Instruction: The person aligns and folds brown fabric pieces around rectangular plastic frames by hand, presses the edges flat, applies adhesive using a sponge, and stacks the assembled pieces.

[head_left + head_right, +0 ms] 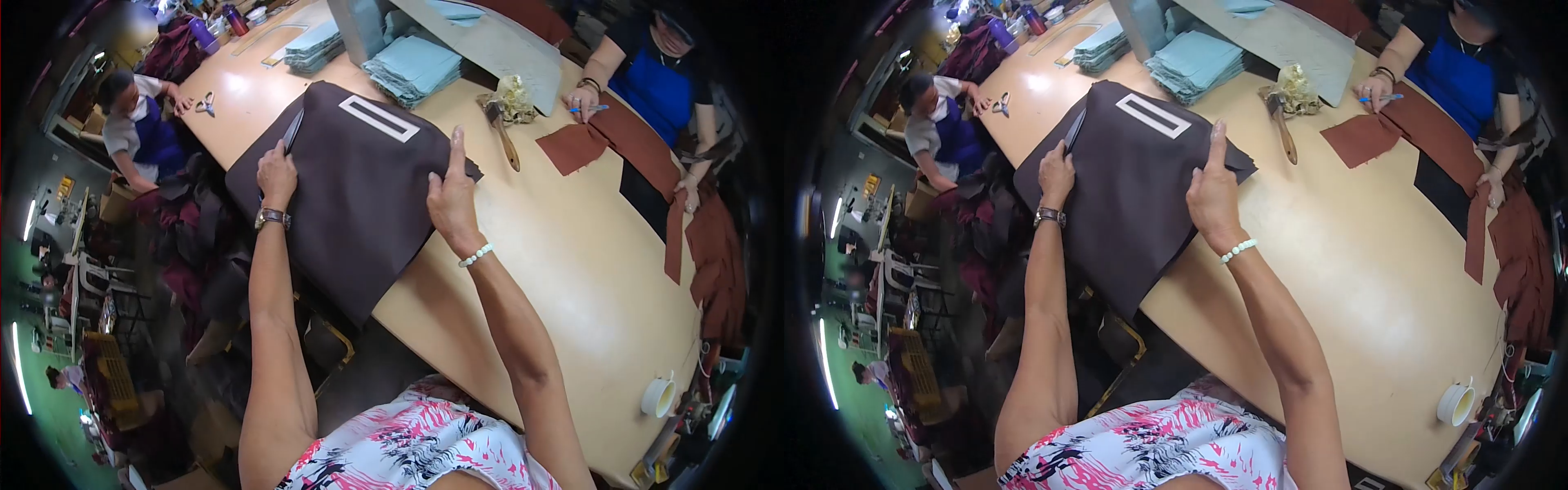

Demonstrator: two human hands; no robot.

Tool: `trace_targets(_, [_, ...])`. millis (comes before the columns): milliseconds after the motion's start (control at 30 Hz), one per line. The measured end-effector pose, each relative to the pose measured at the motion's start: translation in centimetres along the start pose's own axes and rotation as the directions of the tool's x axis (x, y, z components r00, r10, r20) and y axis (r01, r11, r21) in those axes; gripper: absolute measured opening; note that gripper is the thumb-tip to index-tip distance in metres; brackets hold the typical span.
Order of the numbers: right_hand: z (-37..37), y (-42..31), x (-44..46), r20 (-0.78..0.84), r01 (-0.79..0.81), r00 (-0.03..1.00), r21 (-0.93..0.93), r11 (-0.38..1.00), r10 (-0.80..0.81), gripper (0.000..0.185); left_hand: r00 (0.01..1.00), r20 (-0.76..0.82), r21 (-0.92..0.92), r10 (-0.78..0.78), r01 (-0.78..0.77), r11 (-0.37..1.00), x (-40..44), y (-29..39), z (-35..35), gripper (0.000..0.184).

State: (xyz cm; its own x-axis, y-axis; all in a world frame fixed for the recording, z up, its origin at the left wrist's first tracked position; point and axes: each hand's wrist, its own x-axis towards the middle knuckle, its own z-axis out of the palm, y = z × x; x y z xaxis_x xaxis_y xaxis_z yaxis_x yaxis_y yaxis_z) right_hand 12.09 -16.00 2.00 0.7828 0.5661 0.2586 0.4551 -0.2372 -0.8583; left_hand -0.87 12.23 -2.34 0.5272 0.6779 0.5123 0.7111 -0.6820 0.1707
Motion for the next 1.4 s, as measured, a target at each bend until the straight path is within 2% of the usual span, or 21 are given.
trace_targets(33, [0.7,0.6,0.0,-0.06,0.096,0.994,0.017,0.995,-0.095,0.077,0.995,0.09,-0.02,-0.043,0.045,0.999,0.6,-0.3,0.1,0.031])
trace_targets(133, [-0.2,0.0,-0.2,-0.141,0.249,0.961,0.065,0.966,-0.238,0.08,0.996,0.087,-0.007,0.027,-0.027,1.0,1.5,-1.0,0.4,0.031])
trace_targets(267, [-6.3,-1.0,-1.8,-0.251,0.33,0.911,-0.039,0.943,-0.328,0.079,0.988,-0.046,-0.034,0.145,-0.147,0.989,2.1,-2.4,0.3,0.03])
trace_targets(300, [-8.2,-0.7,-2.9,-0.235,0.234,0.953,0.167,0.958,-0.192,0.079,0.988,-0.038,-0.042,0.151,-0.153,0.987,2.1,-2.4,0.0,0.03])
trace_targets(333, [-10.5,-0.5,-3.9,-0.258,0.286,0.926,0.007,0.958,-0.275,0.082,0.988,-0.022,-0.044,0.155,-0.156,0.987,2.0,-2.2,-0.4,0.031])
trace_targets(400, [-15.0,0.9,-6.7,-0.271,0.207,0.935,-0.109,0.972,-0.23,0.085,0.986,0.008,-0.063,0.169,-0.168,0.984,1.5,-1.6,-1.0,0.032])
trace_targets(433, [-17.0,0.2,-8.4,-0.246,0.11,0.967,0.183,0.977,-0.063,0.085,0.983,0.066,-0.061,0.171,-0.167,0.984,1.3,-1.5,-0.9,0.034])
trace_targets(467, [-19.3,1.9,-9.9,-0.293,0.114,0.95,-0.002,0.993,-0.11,0.086,0.98,0.154,-0.051,0.124,-0.118,0.992,1.2,-1.3,-0.5,0.035])
trace_targets(533, [-23.8,3.8,-13.6,-0.289,-0.006,0.957,-0.143,0.99,-0.036,0.087,0.98,0.081,-0.068,0.182,-0.177,0.982,0.9,0.0,-0.2,0.033])
trace_targets(600, [-27.7,6.5,-17.8,-0.315,-0.11,0.946,-0.1,0.989,0.073,0.088,0.94,-0.045,-0.113,0.338,-0.341,0.933,0.6,3.8,-1.2,0.034])
trace_targets(733, [-33.3,8.1,-24.2,-0.286,-0.233,0.936,-0.063,0.971,0.206,0.092,0.838,-0.112,-0.414,0.534,-0.528,0.741,-2.1,15.6,-5.2,0.039])
trace_targets(767, [-34.7,8.6,-25.7,-0.216,-0.344,0.904,0.143,0.928,0.369,0.095,0.784,-0.129,-0.493,0.607,-0.582,0.646,-3.3,18.8,-6.2,0.039])
trace_targets(800, [-35.6,9.7,-27.4,-0.296,-0.413,0.855,0.107,0.904,0.426,0.096,0.723,-0.155,-0.564,0.674,-0.625,0.54,-4.8,21.8,-7.0,0.039])
trace_targets(933, [-36.3,10.4,-31.1,-0.441,-0.567,0.734,0.02,0.824,0.516,0.094,0.394,-0.107,-0.622,0.913,-0.743,0.248,-12.4,29.9,-6.6,0.054])
trace_targets(967, [-35.9,12.8,-32.4,-0.549,-0.447,0.776,-0.129,0.885,0.311,0.093,0.338,-0.066,-0.631,0.939,-0.743,0.223,-14.2,31.0,-6.6,0.058])
trace_targets(1033, [-34.8,13.5,-33.9,-0.667,-0.448,0.715,-0.208,0.87,0.209,0.092,0.209,0.022,-0.652,0.978,-0.738,0.173,-17.7,32.3,-6.7,0.064])
trace_targets(1100, [-32.2,11.4,-35.1,-0.724,-0.653,0.528,-0.012,0.757,0.445,0.089,0.144,0.08,-0.663,0.986,-0.731,0.161,-20.2,32.3,-6.8,0.068])
trace_targets(1133, [-31.1,10.1,-35.5,-0.728,-0.657,0.452,0.119,0.745,0.515,0.089,0.11,0.111,-0.669,0.988,-0.726,0.157,-21.4,32.1,-6.8,0.069])
trace_targets(1200, [-28.6,8.1,-36.1,-0.696,-0.624,0.297,0.377,0.685,0.654,0.088,0.135,0.174,-0.7,0.975,-0.68,0.219,-23.7,31.2,-7.0,0.074])
trace_targets(1300, [-25.0,8.0,-37.1,-0.828,-0.51,0.234,0.342,0.79,0.509,0.085,0.212,0.235,-0.71,0.949,-0.629,0.317,-26.3,30.1,-7.6,0.082])
trace_targets(1400, [-23.9,6.7,-37.9,-0.733,-0.455,0.367,0.395,0.798,0.572,0.083,0.25,0.227,-0.685,0.941,-0.646,0.336,-27.1,30.1,-8.0,0.085])
